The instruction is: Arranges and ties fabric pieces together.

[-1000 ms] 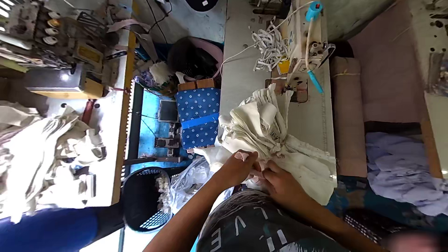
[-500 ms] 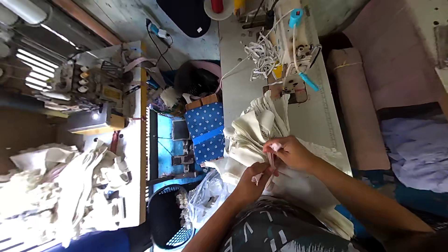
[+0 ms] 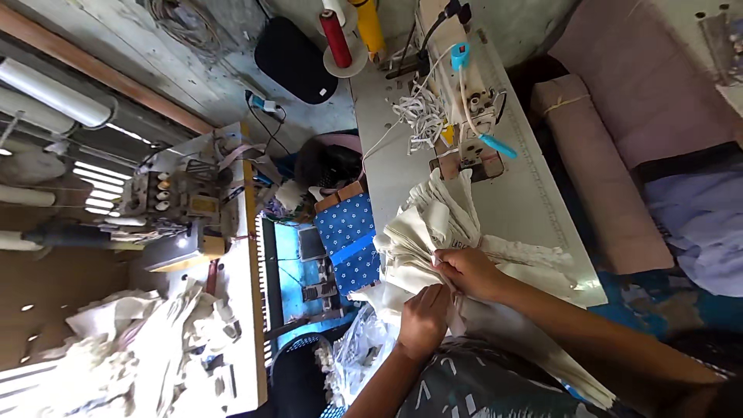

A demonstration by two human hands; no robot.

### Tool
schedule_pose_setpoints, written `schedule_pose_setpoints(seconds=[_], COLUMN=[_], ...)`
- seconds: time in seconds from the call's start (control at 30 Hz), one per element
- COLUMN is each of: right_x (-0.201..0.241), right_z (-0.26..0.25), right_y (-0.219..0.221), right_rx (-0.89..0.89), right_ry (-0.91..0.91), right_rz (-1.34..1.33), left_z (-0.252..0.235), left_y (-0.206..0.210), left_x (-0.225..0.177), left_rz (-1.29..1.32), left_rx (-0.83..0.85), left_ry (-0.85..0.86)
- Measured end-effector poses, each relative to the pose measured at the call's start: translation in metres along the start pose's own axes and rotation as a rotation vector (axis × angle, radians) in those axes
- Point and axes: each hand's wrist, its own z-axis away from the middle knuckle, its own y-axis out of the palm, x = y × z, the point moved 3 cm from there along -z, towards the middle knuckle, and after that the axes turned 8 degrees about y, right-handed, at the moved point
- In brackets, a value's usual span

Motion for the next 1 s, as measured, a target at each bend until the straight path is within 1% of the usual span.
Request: schedule_pose_setpoints(seconds=[0.13,0.43,0.5,0.57,0.6,0.63,0.67,0.7,0.73,0.77,0.8,0.83,0.9,0.93,1.0], right_x=[0.001,0.0,0.0,-0.001,-0.003,-0.005,-0.008,-0.011,-0.014,-0.015,-0.015,-0.013,-0.01,-0.01,-0.011], right_z=[-0.003,-0.008,-0.009,-0.011,-0.011,-0.011,-0.008,-0.002,0.007,0.019,0.032,0.045,0.068,0.075,0.079], right_y=[0.001,0.0,0.0,-0.002,-0.004,-0.007,-0.011,-0.013,-0.013,-0.012,-0.009,-0.004,0.011,0.019,0.024], right_rx=[0.041,0.084,0.101,0.122,0.104,0.055,-0.025,-0.124,-0.215,-0.283,-0.318,-0.325,-0.33,-0.369,-0.519], right_ry=[0.042,0.066,0.072,0.094,0.1,0.092,0.068,0.031,-0.032,-0.113,-0.199,-0.274,-0.36,-0.394,-0.451], right_rz=[-0.005,0.004,0.001,-0.05,-0.113,-0.21,-0.311,-0.391,-0.413,-0.372,-0.294,-0.196,-0.005,0.092,0.265], left_z=[0.002,0.004,0.004,0.002,0.0,-0.002,-0.003,-0.003,0.0,0.003,0.006,0.007,0.011,0.01,0.007], left_y=[0.001,-0.002,-0.003,-0.007,-0.009,-0.012,-0.015,-0.015,-0.012,-0.009,-0.007,-0.006,-0.008,-0.009,-0.009], left_x=[-0.001,-0.004,-0.003,-0.003,-0.002,0.0,0.002,0.004,0.003,0.0,-0.002,-0.002,-0.004,-0.004,-0.004], left_rz=[-0.048,-0.058,-0.059,-0.014,0.07,0.218,0.431,0.696,0.99,1.252,1.438,1.544,1.574,1.543,1.466], left_rx=[-0.067,-0.085,-0.071,0.011,0.078,0.153,0.23,0.27,0.264,0.237,0.202,0.173,0.153,0.168,0.167], left_ry=[0.028,0.036,0.031,0.001,-0.075,-0.222,-0.433,-0.686,-0.967,-1.202,-1.344,-1.407,-1.445,-1.431,-1.365])
